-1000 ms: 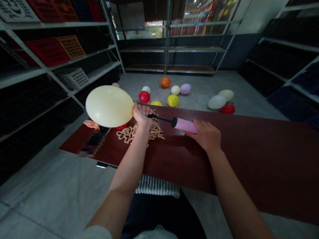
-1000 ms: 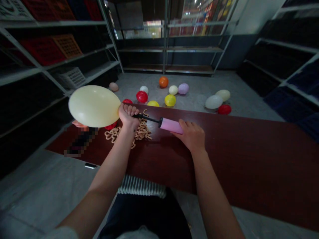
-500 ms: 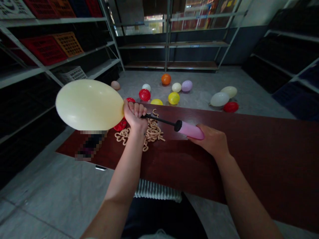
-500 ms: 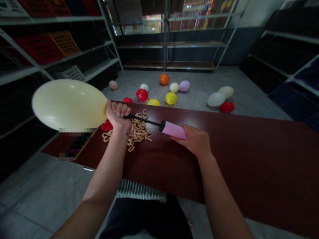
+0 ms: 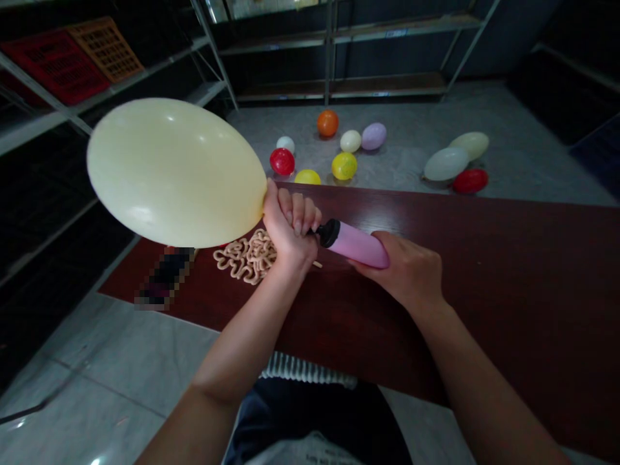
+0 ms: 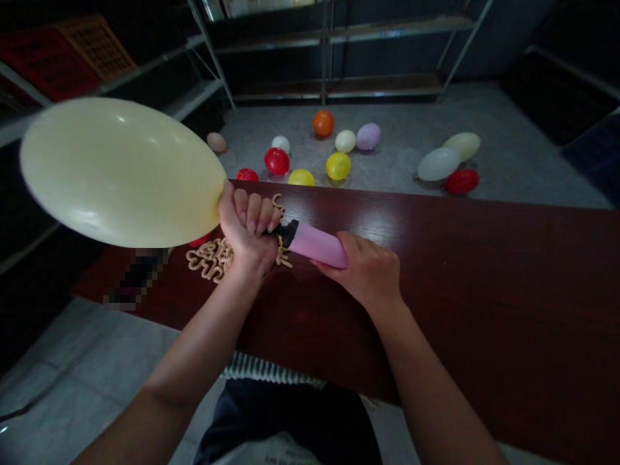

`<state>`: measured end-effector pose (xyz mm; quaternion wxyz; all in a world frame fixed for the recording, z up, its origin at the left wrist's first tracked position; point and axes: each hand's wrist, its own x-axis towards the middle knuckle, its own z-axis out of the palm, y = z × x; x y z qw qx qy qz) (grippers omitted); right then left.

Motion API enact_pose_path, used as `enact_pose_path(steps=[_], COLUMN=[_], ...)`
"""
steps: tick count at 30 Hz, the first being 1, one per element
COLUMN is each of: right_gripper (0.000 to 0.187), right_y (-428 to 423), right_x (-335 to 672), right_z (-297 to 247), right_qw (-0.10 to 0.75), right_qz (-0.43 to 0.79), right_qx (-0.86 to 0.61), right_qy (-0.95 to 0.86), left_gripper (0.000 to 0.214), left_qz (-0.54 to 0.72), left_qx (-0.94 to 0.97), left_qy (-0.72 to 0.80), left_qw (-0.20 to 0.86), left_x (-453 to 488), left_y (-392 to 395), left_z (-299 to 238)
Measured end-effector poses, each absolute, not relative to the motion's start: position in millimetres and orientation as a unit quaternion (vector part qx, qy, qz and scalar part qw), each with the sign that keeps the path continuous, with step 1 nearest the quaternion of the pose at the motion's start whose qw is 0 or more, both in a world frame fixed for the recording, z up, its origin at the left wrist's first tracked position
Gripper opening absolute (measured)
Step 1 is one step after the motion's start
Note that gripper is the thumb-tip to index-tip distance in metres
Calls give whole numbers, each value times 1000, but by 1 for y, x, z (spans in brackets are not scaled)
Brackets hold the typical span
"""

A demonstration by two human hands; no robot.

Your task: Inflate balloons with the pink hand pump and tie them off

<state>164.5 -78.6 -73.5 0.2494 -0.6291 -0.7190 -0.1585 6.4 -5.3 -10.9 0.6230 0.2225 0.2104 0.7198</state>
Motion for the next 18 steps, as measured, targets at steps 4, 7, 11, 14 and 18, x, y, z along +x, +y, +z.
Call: enact_pose_path(steps=[4,7,11,14,18], right_gripper=[55,58,57,55,51], right_y=[-76,-73,-70,-71,-74], right_x=[167,167,167,169,177], right_z=[-73,-72,-71,-71,-71], right_qw=[259,262,266,240,185], right_qz=[-181,-209,-237,-254,-244], right_qx=[-622,-616,-608,-615,-638], right_qy=[-717,-713,-709,-707,-707], left_gripper=[58,58,56,55,54], left_qz=[723,728,735,740,745], left_qx=[209,203,201,197,176], left_qy=[213,207,187,171,172], left_qw=[623,622,620,620,620], left_x=[1,-4,-7,-12,-19], left_y=[-3,0,1,4,14], left_z=[-9,-8,-6,-6,-10])
